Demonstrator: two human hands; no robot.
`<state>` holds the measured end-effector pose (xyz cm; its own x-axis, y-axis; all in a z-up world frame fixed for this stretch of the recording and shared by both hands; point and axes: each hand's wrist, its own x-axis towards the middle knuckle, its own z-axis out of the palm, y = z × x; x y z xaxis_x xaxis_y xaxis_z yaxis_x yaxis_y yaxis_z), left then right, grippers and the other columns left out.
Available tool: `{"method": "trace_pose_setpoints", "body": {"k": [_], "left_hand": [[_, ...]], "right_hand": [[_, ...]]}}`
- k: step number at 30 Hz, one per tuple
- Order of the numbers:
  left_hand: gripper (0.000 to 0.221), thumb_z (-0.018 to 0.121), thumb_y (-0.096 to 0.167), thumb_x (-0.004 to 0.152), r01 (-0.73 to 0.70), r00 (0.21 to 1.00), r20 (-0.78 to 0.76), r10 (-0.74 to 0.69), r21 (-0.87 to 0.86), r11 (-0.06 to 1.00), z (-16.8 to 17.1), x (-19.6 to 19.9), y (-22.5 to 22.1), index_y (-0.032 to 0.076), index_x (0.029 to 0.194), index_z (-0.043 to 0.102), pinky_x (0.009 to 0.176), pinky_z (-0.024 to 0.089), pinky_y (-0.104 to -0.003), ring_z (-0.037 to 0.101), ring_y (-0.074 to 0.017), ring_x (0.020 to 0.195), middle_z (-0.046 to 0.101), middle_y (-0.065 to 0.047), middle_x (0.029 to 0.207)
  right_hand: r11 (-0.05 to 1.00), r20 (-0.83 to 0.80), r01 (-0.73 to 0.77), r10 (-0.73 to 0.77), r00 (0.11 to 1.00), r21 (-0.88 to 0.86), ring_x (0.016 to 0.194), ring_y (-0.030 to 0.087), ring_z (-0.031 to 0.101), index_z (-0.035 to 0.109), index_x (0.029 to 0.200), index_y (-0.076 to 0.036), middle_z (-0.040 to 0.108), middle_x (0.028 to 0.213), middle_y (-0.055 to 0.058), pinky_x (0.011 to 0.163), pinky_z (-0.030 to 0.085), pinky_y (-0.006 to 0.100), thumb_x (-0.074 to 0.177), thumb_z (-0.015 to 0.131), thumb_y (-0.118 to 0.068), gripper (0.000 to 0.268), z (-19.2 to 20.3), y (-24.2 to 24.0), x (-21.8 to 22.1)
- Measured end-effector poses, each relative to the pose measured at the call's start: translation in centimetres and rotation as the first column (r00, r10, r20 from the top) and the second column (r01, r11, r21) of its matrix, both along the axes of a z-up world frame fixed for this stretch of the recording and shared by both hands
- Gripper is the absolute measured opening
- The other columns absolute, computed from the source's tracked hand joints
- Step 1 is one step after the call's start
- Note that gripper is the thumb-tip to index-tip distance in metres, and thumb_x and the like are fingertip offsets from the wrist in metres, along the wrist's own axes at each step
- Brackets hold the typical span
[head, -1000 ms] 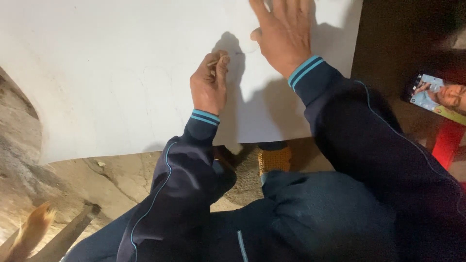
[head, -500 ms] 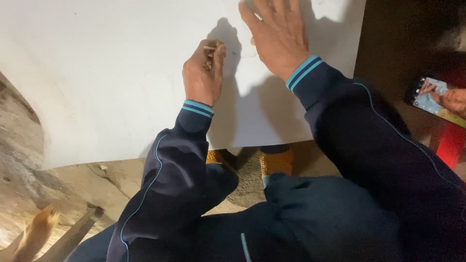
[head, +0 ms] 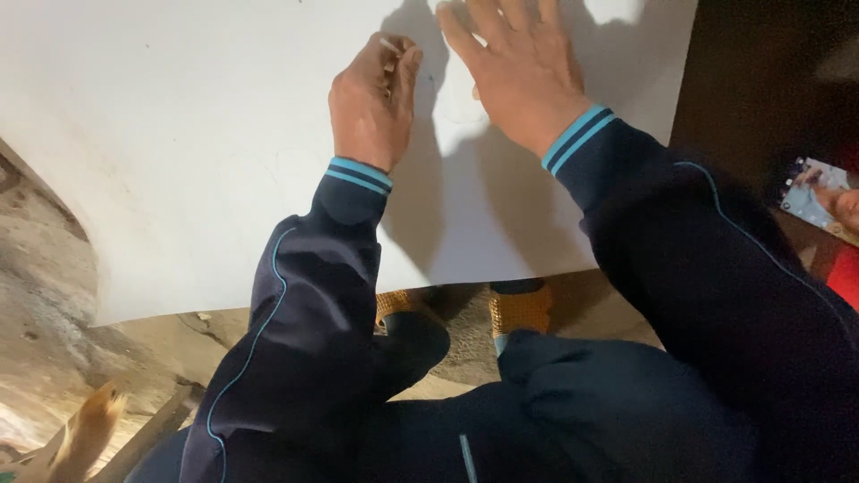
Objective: Tracing the outline of shoe insoles onto a large white sheet using a pencil
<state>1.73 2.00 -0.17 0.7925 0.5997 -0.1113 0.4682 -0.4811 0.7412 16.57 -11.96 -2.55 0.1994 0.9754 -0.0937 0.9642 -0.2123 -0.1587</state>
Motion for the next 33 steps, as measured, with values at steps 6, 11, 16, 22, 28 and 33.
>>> {"method": "trace_pose_setpoints", "body": {"k": [6, 11, 16, 22, 28, 33], "left_hand": [[0.017, 0.055, 0.022, 0.107, 0.041, 0.999, 0.012, -0.041, 0.027, 0.999, 0.2, 1.6, 1.2, 0.013, 0.094, 0.055, 0.057, 0.041, -0.032, 0.036, -0.0201, 0.057, 0.053, 0.001, 0.067], [0.024, 0.052, 0.029, 0.109, 0.064, 0.998, 0.015, -0.065, 0.087, 0.994, -0.2, 2.4, 2.1, 0.012, 0.092, 0.054, 0.054, 0.039, -0.034, 0.035, -0.0209, 0.056, 0.049, 0.000, 0.065], [0.025, 0.052, 0.030, 0.109, 0.083, 0.994, 0.061, -0.089, 0.104, 0.991, -0.5, 3.1, 3.3, 0.012, 0.093, 0.056, 0.053, 0.039, -0.033, 0.038, -0.0176, 0.054, 0.049, 0.001, 0.066], [0.030, 0.056, 0.026, 0.107, 0.046, 0.995, 0.080, -0.057, 0.125, 0.991, -1.0, 4.2, 4.8, 0.010, 0.083, 0.047, 0.053, 0.039, -0.036, 0.038, -0.0234, 0.057, 0.049, -0.003, 0.066], [0.029, 0.056, 0.025, 0.108, 0.088, 0.987, 0.114, -0.112, 0.200, 0.976, -1.4, 5.6, 6.7, 0.009, 0.084, 0.052, 0.054, 0.038, -0.038, 0.034, -0.0301, 0.058, 0.053, -0.004, 0.066], [0.038, 0.054, 0.031, 0.110, 0.071, 0.992, 0.086, -0.088, 0.185, 0.980, -1.6, 6.5, 7.5, 0.010, 0.081, 0.044, 0.053, 0.029, -0.037, 0.025, -0.0258, 0.061, 0.040, -0.003, 0.063]], "right_hand": [[0.999, 0.111, -0.019, 0.023, 0.994, -0.041, 0.143, 0.035, 0.040, 0.057, 0.157, -0.016, 0.050, 0.158, 0.013, 0.106, 0.036, 0.054, 0.083, 0.085, -0.026, 0.079, 0.0, 0.1, 0.0], [0.999, 0.178, -0.047, 0.051, 0.983, -0.025, 0.138, 0.032, 0.045, 0.062, 0.149, -0.016, 0.053, 0.154, 0.011, 0.105, 0.037, 0.050, 0.083, 0.080, -0.012, 0.068, 0.1, 0.8, 0.3], [0.995, 0.227, -0.079, 0.062, 0.972, 0.067, 0.118, 0.024, 0.053, 0.068, 0.114, -0.024, 0.057, 0.132, 0.003, 0.088, 0.043, 0.036, 0.069, 0.078, -0.008, 0.049, 1.3, 1.8, 1.1], [0.993, 0.165, -0.086, 0.072, 0.984, 0.079, 0.153, 0.029, 0.040, 0.066, 0.150, -0.015, 0.050, 0.165, 0.014, 0.126, 0.024, 0.050, 0.072, 0.088, -0.004, 0.082, 0.9, 1.3, 1.3], [0.996, -0.116, -0.020, 0.009, 0.993, -0.092, 0.157, 0.037, 0.024, 0.041, 0.164, 0.000, 0.032, 0.171, 0.019, 0.123, 0.024, 0.061, 0.076, 0.081, 0.004, 0.097, 0.5, 1.9, 0.6], [0.995, 0.080, -0.023, 0.031, 0.996, -0.092, 0.153, 0.035, 0.033, 0.048, 0.161, -0.005, 0.036, 0.168, 0.017, 0.118, 0.034, 0.056, 0.086, 0.077, -0.011, 0.080, 0.4, 2.1, 0.2]]}}
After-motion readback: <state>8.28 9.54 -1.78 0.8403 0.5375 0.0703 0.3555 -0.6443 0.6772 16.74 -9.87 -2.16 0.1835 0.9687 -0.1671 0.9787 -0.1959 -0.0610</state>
